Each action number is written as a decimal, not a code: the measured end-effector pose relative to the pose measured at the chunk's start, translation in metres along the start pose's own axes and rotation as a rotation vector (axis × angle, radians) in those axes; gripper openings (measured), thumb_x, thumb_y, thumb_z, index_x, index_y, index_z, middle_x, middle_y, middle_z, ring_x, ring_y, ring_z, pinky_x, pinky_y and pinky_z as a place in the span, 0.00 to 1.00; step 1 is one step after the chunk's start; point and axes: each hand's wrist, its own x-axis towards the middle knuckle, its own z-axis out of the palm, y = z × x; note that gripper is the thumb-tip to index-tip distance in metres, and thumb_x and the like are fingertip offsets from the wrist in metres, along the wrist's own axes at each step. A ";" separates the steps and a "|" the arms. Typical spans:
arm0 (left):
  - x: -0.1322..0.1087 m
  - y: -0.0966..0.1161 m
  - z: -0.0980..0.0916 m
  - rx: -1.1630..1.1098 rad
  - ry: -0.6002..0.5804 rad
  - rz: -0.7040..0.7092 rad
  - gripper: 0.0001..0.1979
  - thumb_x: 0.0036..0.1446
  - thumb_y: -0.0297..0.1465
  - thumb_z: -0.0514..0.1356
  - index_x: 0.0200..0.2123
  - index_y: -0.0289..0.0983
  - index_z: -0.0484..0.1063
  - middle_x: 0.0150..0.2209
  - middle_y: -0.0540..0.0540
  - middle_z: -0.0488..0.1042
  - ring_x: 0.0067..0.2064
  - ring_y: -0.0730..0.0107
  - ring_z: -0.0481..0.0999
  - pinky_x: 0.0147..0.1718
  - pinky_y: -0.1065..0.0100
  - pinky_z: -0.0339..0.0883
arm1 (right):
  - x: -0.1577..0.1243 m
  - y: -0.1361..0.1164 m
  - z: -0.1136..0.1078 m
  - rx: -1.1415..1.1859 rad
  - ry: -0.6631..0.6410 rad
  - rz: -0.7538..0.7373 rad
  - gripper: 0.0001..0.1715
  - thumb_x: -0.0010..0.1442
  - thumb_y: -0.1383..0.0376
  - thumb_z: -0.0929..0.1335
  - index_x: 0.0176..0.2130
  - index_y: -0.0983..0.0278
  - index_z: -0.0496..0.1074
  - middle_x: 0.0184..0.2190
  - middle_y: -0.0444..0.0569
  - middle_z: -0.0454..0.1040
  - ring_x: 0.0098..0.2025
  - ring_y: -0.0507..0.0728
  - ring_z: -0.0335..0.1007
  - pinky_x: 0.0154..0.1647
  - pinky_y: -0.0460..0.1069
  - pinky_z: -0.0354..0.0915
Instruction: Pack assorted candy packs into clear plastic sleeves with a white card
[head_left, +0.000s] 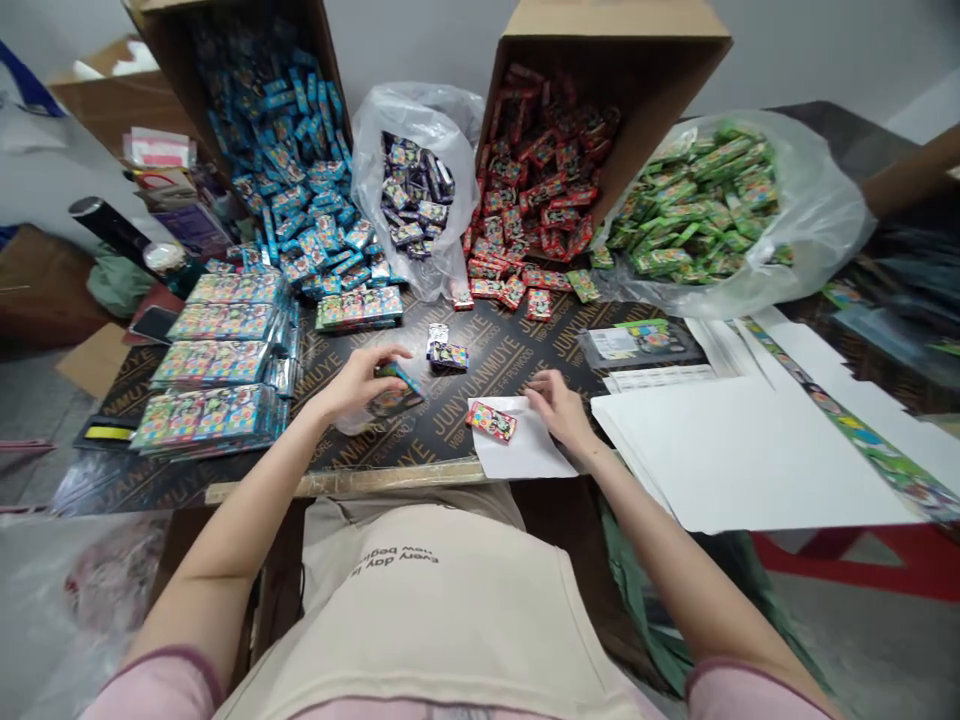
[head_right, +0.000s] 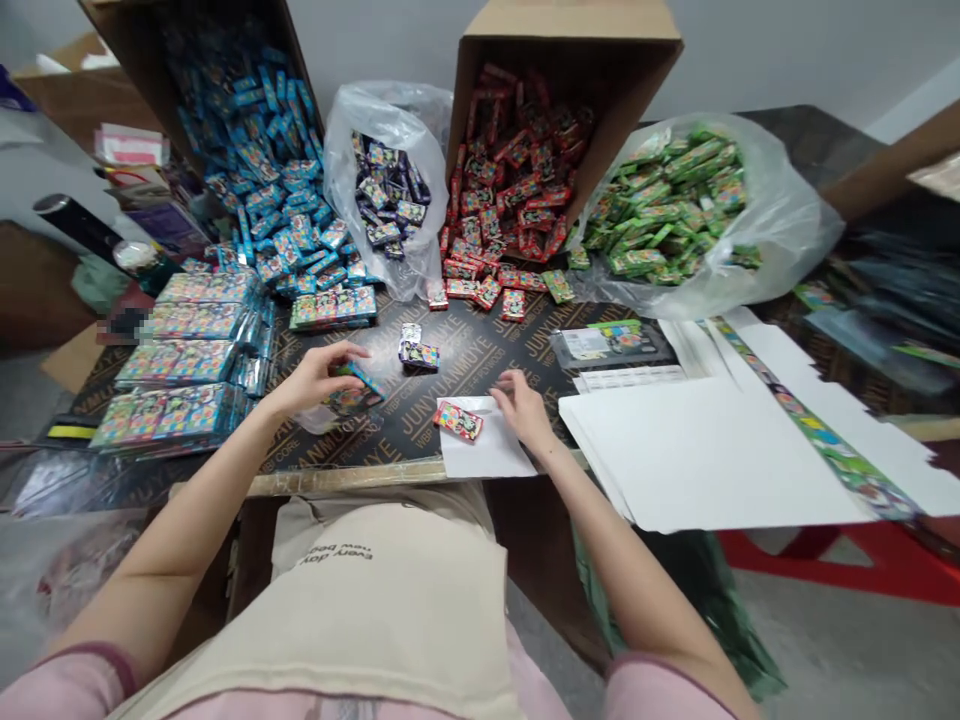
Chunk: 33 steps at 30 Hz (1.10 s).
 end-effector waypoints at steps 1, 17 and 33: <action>-0.002 0.005 -0.001 -0.090 0.068 0.017 0.16 0.47 0.34 0.68 0.41 0.38 0.78 0.35 0.47 0.77 0.35 0.68 0.72 0.36 0.70 0.62 | 0.004 -0.009 -0.002 0.066 0.039 0.010 0.26 0.60 0.58 0.66 0.55 0.65 0.63 0.43 0.58 0.76 0.34 0.60 0.74 0.41 0.56 0.69; -0.027 0.016 0.018 -0.350 0.187 -0.082 0.14 0.46 0.39 0.69 0.30 0.34 0.79 0.28 0.45 0.79 0.29 0.68 0.76 0.31 0.69 0.70 | 0.019 -0.177 0.035 0.783 -0.067 -0.227 0.32 0.56 0.63 0.72 0.59 0.56 0.65 0.31 0.42 0.77 0.33 0.53 0.74 0.39 0.50 0.72; -0.042 0.022 0.025 0.439 0.216 0.441 0.09 0.62 0.30 0.57 0.39 0.37 0.78 0.33 0.45 0.76 0.32 0.72 0.75 0.31 0.72 0.67 | 0.002 -0.165 0.022 0.338 0.016 -0.575 0.16 0.66 0.63 0.62 0.53 0.59 0.67 0.40 0.49 0.79 0.44 0.56 0.76 0.50 0.54 0.69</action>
